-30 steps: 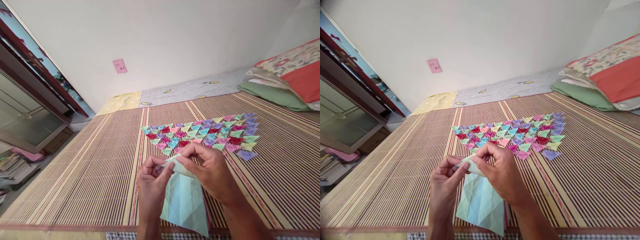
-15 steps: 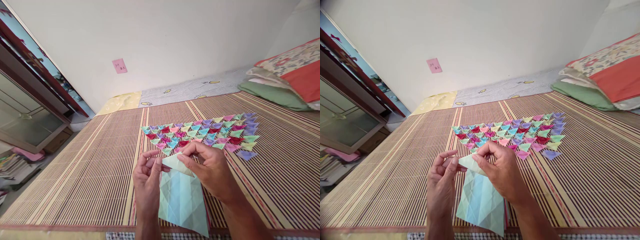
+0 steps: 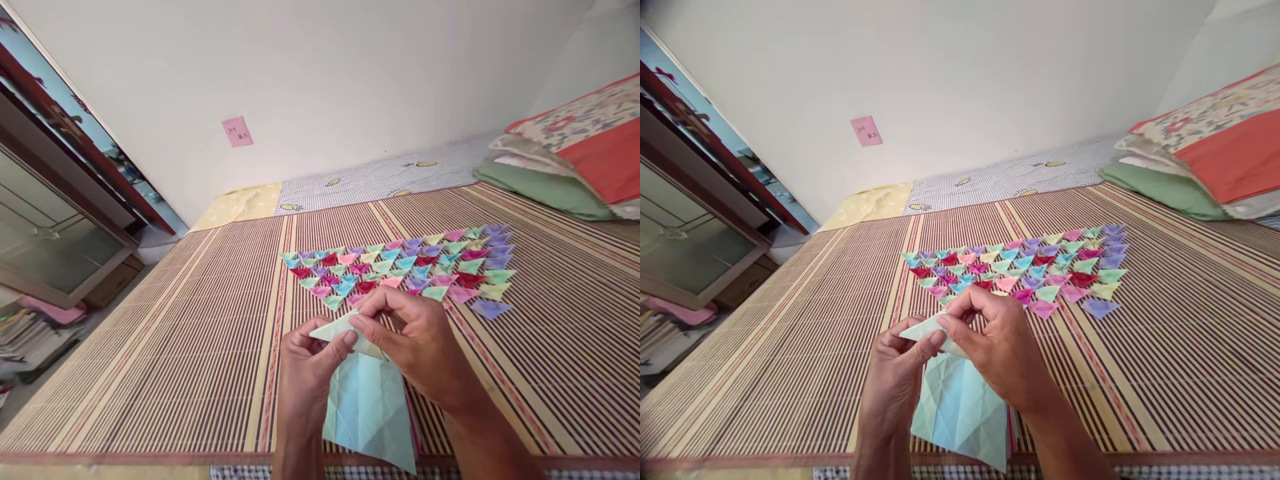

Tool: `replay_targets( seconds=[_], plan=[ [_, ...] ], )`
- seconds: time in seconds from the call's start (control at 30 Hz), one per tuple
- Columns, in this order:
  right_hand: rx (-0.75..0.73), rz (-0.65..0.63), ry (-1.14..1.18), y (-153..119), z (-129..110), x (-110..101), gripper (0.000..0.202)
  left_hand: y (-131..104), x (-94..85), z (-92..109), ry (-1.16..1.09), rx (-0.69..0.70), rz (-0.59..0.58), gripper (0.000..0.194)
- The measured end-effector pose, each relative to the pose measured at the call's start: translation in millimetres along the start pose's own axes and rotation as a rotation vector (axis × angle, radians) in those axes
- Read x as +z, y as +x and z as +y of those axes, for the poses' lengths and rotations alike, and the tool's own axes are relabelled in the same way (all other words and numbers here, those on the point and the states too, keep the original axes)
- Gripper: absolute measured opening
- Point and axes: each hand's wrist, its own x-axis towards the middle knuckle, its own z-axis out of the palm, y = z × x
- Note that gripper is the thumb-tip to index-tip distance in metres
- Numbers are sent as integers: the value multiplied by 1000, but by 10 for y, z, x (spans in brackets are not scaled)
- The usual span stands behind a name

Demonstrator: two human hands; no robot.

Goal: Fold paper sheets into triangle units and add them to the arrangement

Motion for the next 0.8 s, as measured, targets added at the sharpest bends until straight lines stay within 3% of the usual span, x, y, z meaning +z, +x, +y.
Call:
replay_targets(
  seconds=[0.63, 0.8],
  plan=[
    [30, -7, 14, -4, -27, 3, 17, -38, 2, 31, 97, 41, -26, 26],
    [127, -5, 169, 21, -1, 22, 16, -52, 52, 19, -12, 34, 16, 28]
  ],
)
